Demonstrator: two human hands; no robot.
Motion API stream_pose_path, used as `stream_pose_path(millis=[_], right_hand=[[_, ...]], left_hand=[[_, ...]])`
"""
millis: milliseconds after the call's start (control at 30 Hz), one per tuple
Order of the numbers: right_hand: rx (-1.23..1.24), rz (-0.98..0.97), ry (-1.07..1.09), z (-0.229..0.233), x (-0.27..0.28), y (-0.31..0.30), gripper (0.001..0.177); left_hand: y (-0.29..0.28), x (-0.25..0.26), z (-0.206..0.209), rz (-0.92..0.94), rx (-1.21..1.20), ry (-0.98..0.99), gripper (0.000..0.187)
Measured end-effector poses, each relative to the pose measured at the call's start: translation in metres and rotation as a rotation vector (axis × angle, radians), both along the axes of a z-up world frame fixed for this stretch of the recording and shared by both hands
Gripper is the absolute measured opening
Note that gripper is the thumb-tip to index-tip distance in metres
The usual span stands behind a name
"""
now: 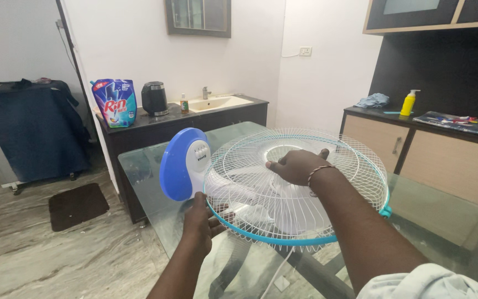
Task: The person assembles a small tabletop fan on a glass table. They attach the front grille to the fan head, then use a screwdriver to tighten the central screw and secure the assembly. The fan remains on the table after assembly.
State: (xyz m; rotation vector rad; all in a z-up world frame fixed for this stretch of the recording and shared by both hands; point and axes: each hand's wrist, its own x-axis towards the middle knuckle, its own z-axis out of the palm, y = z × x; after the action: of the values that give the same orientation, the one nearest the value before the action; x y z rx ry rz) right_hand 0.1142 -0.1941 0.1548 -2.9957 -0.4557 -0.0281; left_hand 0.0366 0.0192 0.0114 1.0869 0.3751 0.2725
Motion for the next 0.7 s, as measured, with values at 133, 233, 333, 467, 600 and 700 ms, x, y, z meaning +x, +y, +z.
stream_pose_path(millis=[133,233,333,467,600,700], right_hand=[[0.0,0.008,-0.012,-0.002,0.0,-0.001,0.068],[0.001,0.02,-0.014,-0.006,0.007,-0.004,0.068],[0.02,0.07,-0.029,-0.012,0.021,-0.006,0.069],[0.002,0.076,-0.042,-0.013,0.022,-0.007,0.07],[-0.013,0.022,-0.007,-0.004,0.005,-0.003,0.067],[-0.023,0.007,0.005,0.002,-0.002,0.0,0.063]], left_hand=[[0.004,0.002,0.005,0.066,0.081,0.053,0.057],[0.01,0.011,0.005,0.009,-0.001,-0.021,0.055],[0.01,0.02,0.001,-0.01,-0.101,-0.06,0.052],[0.01,0.025,0.0,-0.021,-0.102,-0.046,0.051],[0.011,0.024,0.005,-0.019,-0.087,-0.018,0.049],[0.009,0.025,0.009,-0.004,-0.078,0.01,0.047]])
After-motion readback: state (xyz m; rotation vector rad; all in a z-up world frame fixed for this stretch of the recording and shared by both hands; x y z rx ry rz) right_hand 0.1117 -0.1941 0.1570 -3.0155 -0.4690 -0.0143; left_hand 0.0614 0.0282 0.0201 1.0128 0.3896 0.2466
